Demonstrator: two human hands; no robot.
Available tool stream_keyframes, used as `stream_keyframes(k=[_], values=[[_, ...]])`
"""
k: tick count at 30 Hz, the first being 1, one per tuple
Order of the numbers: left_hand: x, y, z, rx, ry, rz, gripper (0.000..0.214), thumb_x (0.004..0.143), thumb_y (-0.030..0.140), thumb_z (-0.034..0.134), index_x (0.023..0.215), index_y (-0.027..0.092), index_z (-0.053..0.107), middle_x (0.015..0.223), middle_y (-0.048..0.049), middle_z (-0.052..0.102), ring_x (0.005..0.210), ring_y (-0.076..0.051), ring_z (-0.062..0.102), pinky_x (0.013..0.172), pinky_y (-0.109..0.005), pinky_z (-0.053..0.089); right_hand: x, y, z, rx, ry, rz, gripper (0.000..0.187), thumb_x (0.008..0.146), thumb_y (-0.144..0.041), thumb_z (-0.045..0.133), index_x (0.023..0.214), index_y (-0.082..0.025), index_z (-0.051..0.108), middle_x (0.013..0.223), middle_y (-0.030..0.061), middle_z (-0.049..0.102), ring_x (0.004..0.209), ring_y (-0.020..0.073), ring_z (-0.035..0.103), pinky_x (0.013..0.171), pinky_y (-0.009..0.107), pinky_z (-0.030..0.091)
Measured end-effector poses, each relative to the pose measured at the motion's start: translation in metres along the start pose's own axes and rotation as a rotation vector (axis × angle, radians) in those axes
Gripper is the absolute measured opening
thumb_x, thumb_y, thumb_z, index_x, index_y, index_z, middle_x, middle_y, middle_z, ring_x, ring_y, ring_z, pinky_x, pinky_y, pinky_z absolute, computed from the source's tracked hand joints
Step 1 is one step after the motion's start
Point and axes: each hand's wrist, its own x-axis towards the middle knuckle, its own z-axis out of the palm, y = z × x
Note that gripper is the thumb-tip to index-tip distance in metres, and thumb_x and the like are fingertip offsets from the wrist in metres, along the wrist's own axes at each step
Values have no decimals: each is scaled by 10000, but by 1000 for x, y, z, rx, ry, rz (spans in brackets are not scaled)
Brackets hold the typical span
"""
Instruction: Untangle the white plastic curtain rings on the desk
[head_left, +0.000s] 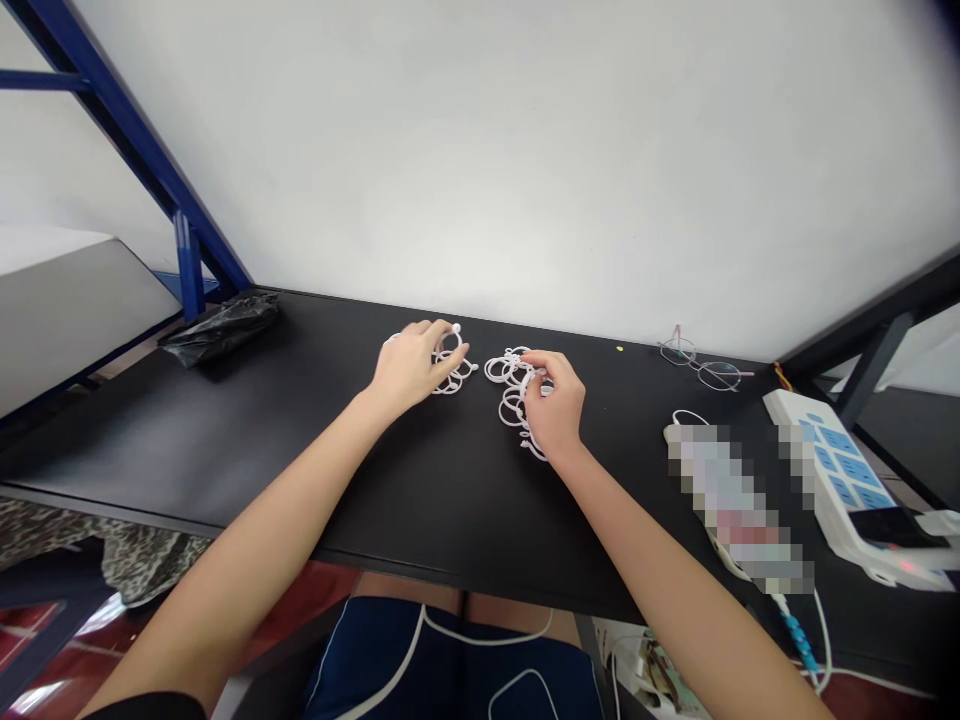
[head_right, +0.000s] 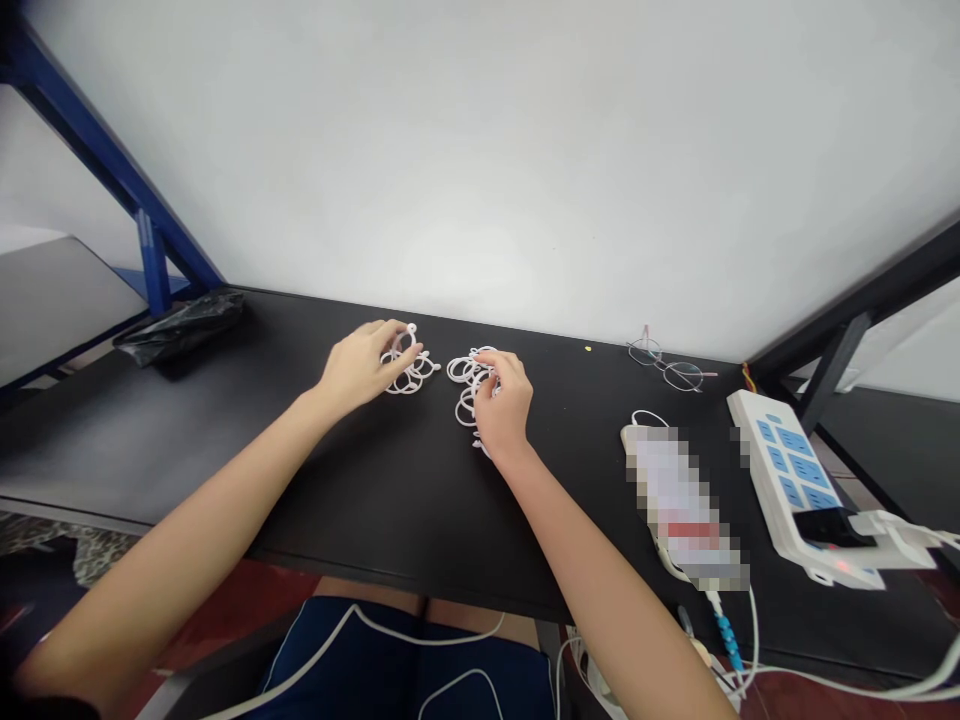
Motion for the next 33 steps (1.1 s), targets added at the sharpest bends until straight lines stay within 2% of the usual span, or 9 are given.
stream_keyframes(k=[3, 7, 11, 16, 20, 24, 27, 30, 33], values=[[2, -10, -12, 292, -6, -57, 339, 882, 442, 519, 1036, 178, 664, 999, -114, 654, 1019, -287, 582, 765, -341, 474, 0, -2, 0, 11, 6, -7, 347, 757, -27, 389, 891, -209, 653, 970, 66, 703, 967, 208, 660, 863, 358, 525], [4, -22, -21, 494, -43, -148, 389, 862, 444, 514, 1041, 146, 689, 1034, -158, 659, 1013, -325, 585, 814, -391, 450, -1, -2, 0, 15, 10, 4, 308, 801, -63, 409, 920, -212, 651, 957, 60, 699, 938, 206, 662, 862, 362, 530], [5, -28, -18, 558, -77, -188, 462, 884, 516, 467, 1001, 136, 703, 1003, -173, 684, 1005, -341, 592, 835, -414, 422, -2, 0, 1, 22, 16, 23, 309, 808, -75, 416, 956, -219, 646, 974, 57, 693, 939, 202, 665, 876, 361, 534], [4, -31, -11, 586, -151, -197, 491, 874, 569, 484, 915, 141, 721, 998, -178, 700, 990, -348, 603, 819, -405, 418, -2, -1, 0, 38, 17, 6, 330, 789, -56, 408, 948, -208, 654, 974, 63, 697, 947, 205, 666, 874, 360, 535], [3, -30, -12, 580, -131, -177, 514, 883, 590, 470, 947, 138, 707, 989, -177, 697, 993, -354, 604, 823, -413, 418, -1, -3, 0, 36, 9, -4, 332, 787, -54, 407, 937, -214, 656, 972, 59, 698, 957, 204, 661, 878, 361, 531], [3, -23, -15, 488, -3, -127, 483, 944, 525, 395, 958, 139, 685, 951, -159, 687, 978, -330, 604, 829, -414, 416, -1, -4, -1, 55, 6, -6, 332, 794, -49, 411, 946, -215, 655, 982, 60, 694, 965, 202, 658, 884, 366, 530], [1, -10, -9, 258, 79, 19, 404, 973, 444, 385, 995, 151, 663, 989, -125, 677, 970, -273, 609, 850, -379, 426, -2, -3, 1, 80, -14, -8, 303, 818, -62, 434, 955, -215, 656, 987, 62, 691, 973, 202, 659, 896, 370, 535], [-7, 7, 6, -71, 10, 163, 380, 961, 465, 431, 1076, 161, 628, 970, -88, 662, 923, -216, 612, 821, -325, 456, -4, -2, 4, 146, -41, 20, 233, 865, -115, 483, 1001, -213, 645, 1007, 68, 694, 985, 206, 674, 907, 383, 551], [-15, 19, 20, -335, -183, 163, 461, 900, 553, 515, 1152, 175, 591, 984, -63, 664, 813, -182, 619, 745, -308, 481, -6, -2, 7, 238, -45, 40, 198, 872, -165, 561, 1053, -212, 625, 1033, 75, 702, 999, 211, 693, 912, 386, 570]])
